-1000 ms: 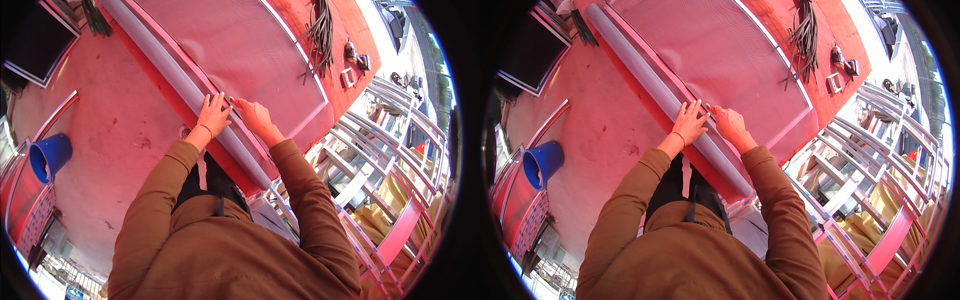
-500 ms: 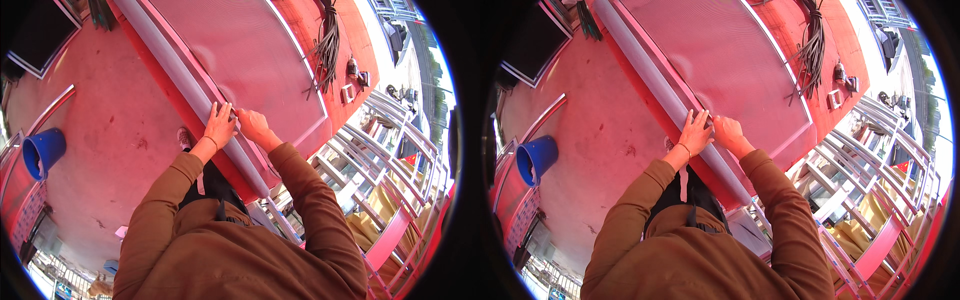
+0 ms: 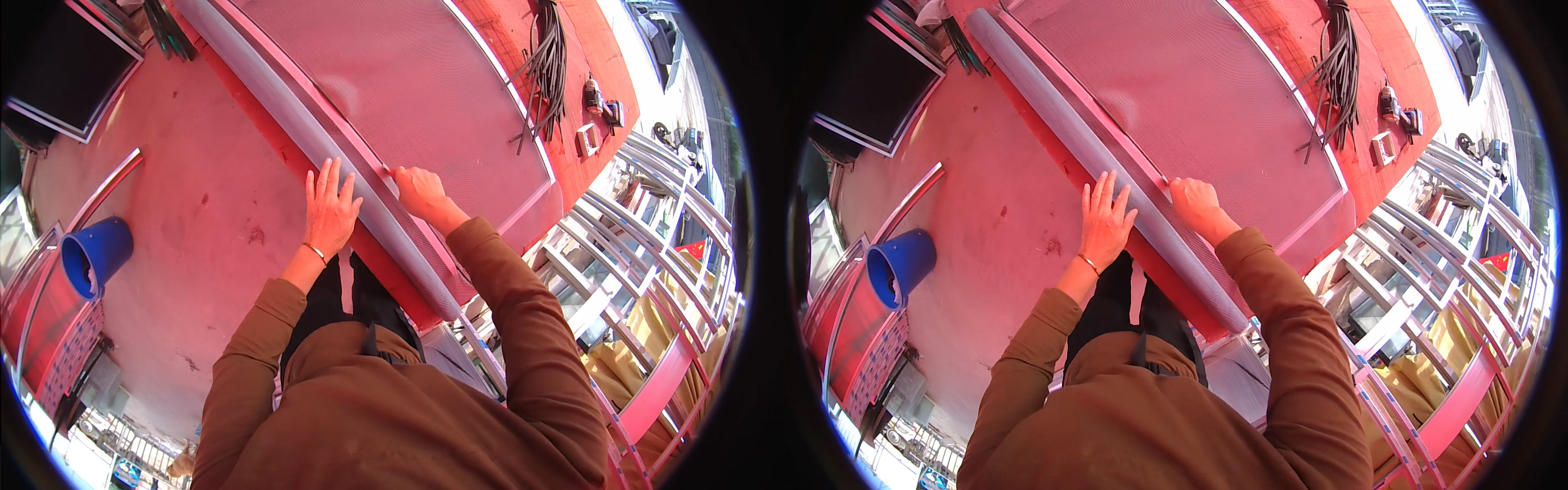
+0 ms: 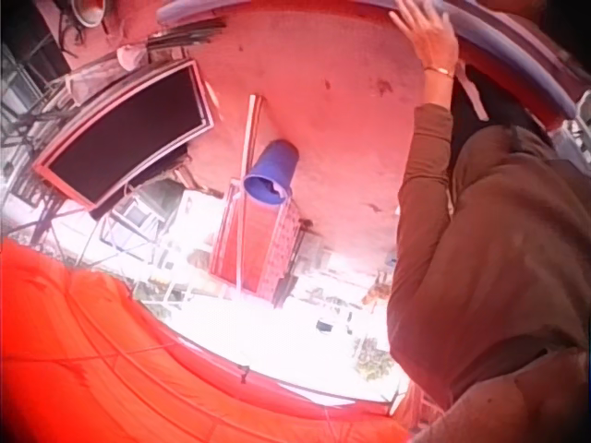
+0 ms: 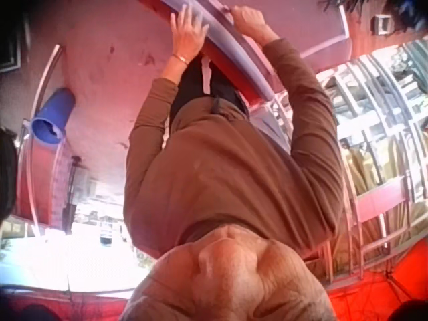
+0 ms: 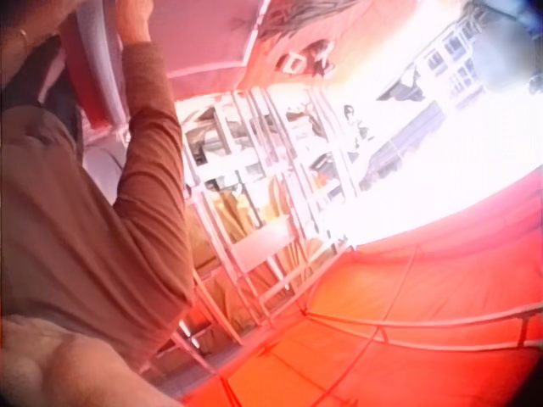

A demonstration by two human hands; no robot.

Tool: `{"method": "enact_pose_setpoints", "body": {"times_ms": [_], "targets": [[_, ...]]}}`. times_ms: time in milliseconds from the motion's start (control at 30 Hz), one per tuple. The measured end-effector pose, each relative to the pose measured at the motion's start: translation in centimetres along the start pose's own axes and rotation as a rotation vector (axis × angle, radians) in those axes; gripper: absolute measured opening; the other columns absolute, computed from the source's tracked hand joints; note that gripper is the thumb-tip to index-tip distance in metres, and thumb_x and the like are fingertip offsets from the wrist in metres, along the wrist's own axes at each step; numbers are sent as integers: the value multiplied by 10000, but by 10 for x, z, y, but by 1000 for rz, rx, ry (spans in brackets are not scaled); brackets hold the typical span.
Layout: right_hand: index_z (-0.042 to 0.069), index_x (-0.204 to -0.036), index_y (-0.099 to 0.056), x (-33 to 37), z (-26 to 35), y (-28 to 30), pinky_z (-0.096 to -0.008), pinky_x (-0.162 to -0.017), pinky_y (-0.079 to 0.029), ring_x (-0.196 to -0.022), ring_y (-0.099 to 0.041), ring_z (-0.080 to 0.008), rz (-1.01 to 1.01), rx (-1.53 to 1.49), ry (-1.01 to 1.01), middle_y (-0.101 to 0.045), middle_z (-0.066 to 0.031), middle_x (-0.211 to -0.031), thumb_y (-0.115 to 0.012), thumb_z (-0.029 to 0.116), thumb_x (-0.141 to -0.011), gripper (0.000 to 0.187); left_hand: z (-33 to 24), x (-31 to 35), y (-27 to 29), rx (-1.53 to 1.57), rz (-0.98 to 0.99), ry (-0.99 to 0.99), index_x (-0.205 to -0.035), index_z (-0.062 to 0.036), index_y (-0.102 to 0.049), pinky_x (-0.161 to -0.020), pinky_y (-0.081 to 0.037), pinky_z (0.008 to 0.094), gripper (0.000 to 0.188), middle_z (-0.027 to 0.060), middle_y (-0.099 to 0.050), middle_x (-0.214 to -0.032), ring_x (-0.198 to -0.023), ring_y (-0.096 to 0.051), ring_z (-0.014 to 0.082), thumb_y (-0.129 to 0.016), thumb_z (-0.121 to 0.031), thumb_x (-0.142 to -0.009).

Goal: The person assembles a window screen by pressing a mesh sheet into a metal frame, then inserting a rubber spline along the frame edge with a spline roller. They trim excess mesh with a utility knife and roll the mesh tightly around the frame to secure it.

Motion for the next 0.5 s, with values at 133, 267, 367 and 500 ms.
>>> {"method": "enact_pose_setpoints", "body": {"times_ms": [133, 267, 367, 500], "targets": [[30, -1212, -688, 128, -44, -29, -600, -693, -562, -830, -738, -476, 150, 38, -144, -748, -254, -872, -575, 80, -974, 268, 13, 26, 15, -4, 23, 25, -1485, 8, -617, -1315, -245, 628, 536, 249, -415, -1701, -1607, -349, 408, -720, -239, -1021], [-29, -1112, -692, 156, -51, -27, -590, -692, -572, -856, -759, -456, 214, 65, -168, -762, -257, -907, -498, 125, -1048, 256, 16, 42, 21, 3, 63, 41, -1515, 15, -580, -1317, -241, 624, 545, 230, -408, -1714, -1612, -346, 400, -679, -253, -1051], [20, -1170, -697, 89, -21, -18, -610, -699, -555, -829, -745, -468, 50, -34, -181, -755, -257, -873, -552, 102, -1002, 236, 18, 37, 25, 21, 91, 70, -1567, 16, -524, -1319, -240, 620, 610, 211, -421, -1711, -1615, -348, 378, -684, -260, -1047], [35, -1176, -689, -17, 24, 9, -606, -712, -553, -836, -741, -470, -106, -157, -151, -760, -242, -887, -560, 136, -1036, 215, 44, -12, 33, -39, 69, -42, -1561, 1, -538, -1324, -241, 610, 631, 191, -444, -1691, -1624, -337, 351, -721, -274, -1023]]}}
Point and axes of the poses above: each hand's wrist, its own x-axis away from the middle knuckle, its own y-axis out of the back of the hand, z = x × y, the point moved 1 cm from there along -x, towards the middle knuckle
